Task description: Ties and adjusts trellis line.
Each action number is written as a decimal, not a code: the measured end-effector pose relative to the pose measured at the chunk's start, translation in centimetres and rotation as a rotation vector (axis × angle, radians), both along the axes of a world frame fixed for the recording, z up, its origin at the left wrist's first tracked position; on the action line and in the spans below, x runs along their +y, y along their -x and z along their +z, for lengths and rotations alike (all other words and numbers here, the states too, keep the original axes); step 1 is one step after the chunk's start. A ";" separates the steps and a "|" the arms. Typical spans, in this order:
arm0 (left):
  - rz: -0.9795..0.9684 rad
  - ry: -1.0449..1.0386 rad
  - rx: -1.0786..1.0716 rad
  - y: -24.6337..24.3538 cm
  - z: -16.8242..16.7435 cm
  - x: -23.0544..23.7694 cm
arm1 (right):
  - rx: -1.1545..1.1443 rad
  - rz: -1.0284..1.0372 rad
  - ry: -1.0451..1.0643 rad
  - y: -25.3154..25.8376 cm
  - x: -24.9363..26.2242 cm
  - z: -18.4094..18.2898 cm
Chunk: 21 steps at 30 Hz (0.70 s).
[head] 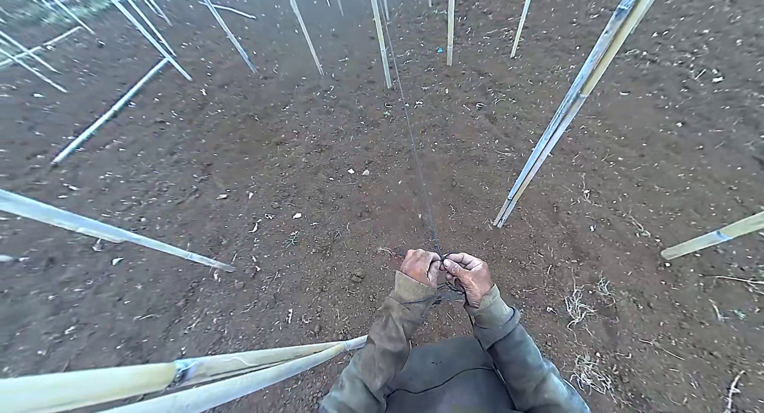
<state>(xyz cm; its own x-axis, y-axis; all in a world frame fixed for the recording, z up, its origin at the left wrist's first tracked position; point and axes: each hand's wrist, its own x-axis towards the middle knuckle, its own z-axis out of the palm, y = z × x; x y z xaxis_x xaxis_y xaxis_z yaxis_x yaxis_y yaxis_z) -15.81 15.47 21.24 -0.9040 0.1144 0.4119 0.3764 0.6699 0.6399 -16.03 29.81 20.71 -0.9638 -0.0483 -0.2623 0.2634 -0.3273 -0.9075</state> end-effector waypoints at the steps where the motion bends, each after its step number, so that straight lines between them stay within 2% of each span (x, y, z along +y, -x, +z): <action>1: 0.002 -0.023 -0.001 0.0 -0.1 0.1 | 0.002 -0.004 0.001 0.0 0.0 0.0; 9: 0.038 -0.104 0.001 -0.1 -0.6 -0.3 | -0.161 0.002 0.191 -0.5 -0.7 0.0; 13: -0.004 -0.110 -0.086 0.3 0.1 -0.3 | -0.095 0.010 0.113 -0.5 -1.1 0.0; 15: -0.068 -0.124 -0.133 0.7 -0.1 -0.8 | -0.062 0.031 0.002 -0.4 -0.9 0.4; 17: -0.107 -0.166 -0.192 1.0 -0.3 -1.6 | 0.005 0.062 -0.219 -0.4 -0.8 1.1; 19: -0.027 -0.196 -0.169 0.9 -0.2 -2.2 | 0.158 0.093 -0.544 -0.4 -0.6 1.2; 21: 0.119 -0.188 -0.106 0.2 0.4 -2.1 | 0.333 0.051 -0.782 -0.6 -0.6 0.9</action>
<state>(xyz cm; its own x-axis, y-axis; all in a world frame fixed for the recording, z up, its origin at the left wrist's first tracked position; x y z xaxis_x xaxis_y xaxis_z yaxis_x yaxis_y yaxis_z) -16.02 13.35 21.61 -0.9457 -0.0653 0.3184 0.2262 0.5711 0.7891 -15.42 29.17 21.57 -0.9981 -0.0168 0.0585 -0.0600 0.4307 -0.9005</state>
